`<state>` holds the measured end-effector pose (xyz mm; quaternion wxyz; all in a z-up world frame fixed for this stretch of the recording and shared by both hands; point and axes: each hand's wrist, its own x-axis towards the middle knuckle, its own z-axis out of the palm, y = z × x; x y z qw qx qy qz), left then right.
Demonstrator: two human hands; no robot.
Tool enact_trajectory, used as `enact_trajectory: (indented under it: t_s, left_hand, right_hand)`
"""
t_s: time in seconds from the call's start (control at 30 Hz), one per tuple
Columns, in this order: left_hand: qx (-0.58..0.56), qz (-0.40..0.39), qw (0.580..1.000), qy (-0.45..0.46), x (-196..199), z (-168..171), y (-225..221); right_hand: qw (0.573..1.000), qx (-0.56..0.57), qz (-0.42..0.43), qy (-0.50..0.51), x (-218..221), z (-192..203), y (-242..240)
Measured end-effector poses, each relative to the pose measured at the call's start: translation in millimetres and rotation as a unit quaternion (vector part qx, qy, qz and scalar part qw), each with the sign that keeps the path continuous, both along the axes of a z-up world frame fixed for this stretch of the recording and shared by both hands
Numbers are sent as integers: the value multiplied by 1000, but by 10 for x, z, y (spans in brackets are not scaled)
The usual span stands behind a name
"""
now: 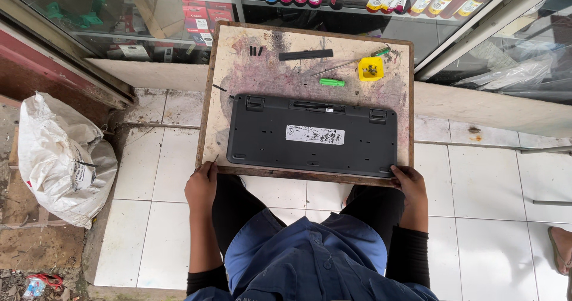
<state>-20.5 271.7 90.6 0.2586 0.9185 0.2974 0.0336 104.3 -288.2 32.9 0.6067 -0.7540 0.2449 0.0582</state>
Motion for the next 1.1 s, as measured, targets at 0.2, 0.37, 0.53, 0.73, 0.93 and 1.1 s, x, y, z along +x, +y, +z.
enact_trajectory:
  t_s: [0.2,0.37,0.53,0.73,0.93,1.1]
  left_hand:
    - [-85,-34,996,16,-24,-80,12]
    - [-161,-71,984,-3,-53,-178,-171]
    - [-171,-96,981,-7,-25,-73,-310]
    - [-166,-96,981,-17,10,-100,-306]
    - [-129,-74,989,11,64,-64,-281]
    - [-145,-55,988,12,56,-92,-252]
  right_hand:
    - [1000,-3,-2,-5,8,19,0]
    - [1000,-4,0,-3,44,-107,-52]
    - [1000,-5,3,-2,29,-52,-35]
    - [1000,-5,1,0,42,-73,-42]
    - [1000,-7,6,-1,31,-52,-42]
    - [1000,-4,3,0,35,-55,-35]
